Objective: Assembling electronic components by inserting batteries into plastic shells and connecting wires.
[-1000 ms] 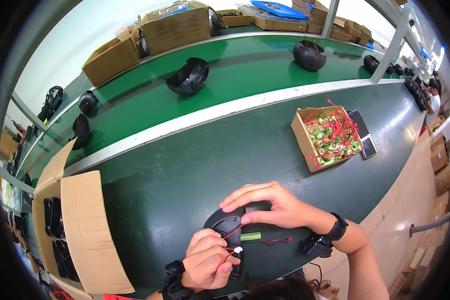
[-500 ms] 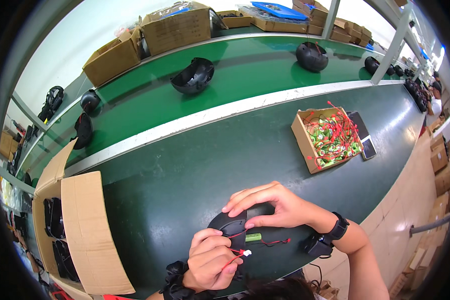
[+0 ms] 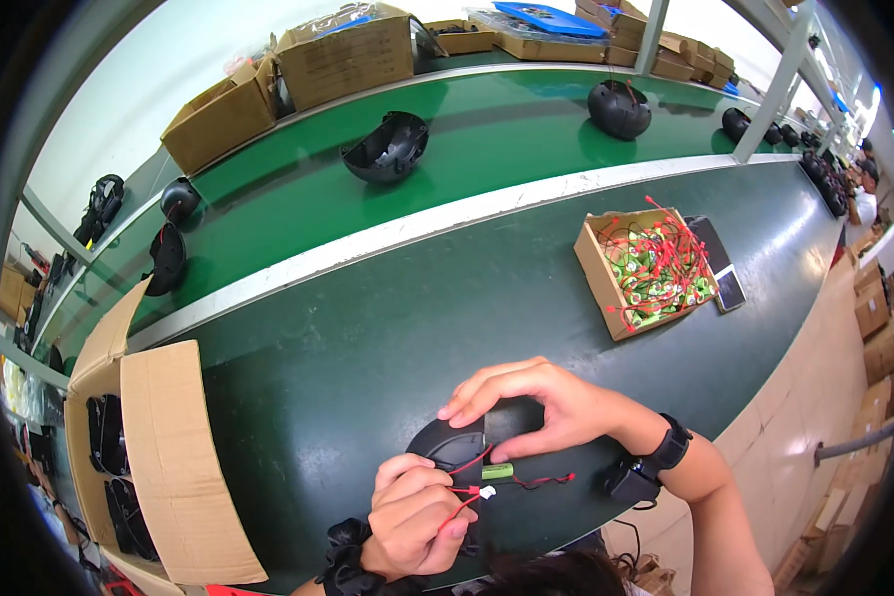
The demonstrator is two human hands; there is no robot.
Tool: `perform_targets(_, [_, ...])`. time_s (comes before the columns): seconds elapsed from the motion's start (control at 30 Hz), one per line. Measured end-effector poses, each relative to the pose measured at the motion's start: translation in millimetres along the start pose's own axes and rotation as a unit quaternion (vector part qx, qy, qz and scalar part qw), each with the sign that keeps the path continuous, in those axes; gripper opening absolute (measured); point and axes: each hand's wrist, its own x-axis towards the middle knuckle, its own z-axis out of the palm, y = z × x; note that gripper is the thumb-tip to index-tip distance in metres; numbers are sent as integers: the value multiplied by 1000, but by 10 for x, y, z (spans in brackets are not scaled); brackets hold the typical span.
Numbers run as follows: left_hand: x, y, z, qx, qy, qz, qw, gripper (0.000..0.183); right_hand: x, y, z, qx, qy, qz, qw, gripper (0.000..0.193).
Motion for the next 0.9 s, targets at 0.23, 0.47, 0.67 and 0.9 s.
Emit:
perform_targets(0.23, [2,-23,-25,-2,-9,3,1000,24,-40,7,49,-22,10,18,1000,35])
perform_targets(0.47, [-7,-6,-29,-2,10,-28,1000,28,-40,-63,116,-132,25,-6,991,35])
perform_targets(0.67, [5,11,-54,25,-5,-25,999,28,-31,-38,103,-97,17,4,995,33])
perform_targets(0.9, [-22,3,-46,4,-6,-35,999,28,-25,34,83,-5,25,38,999,31])
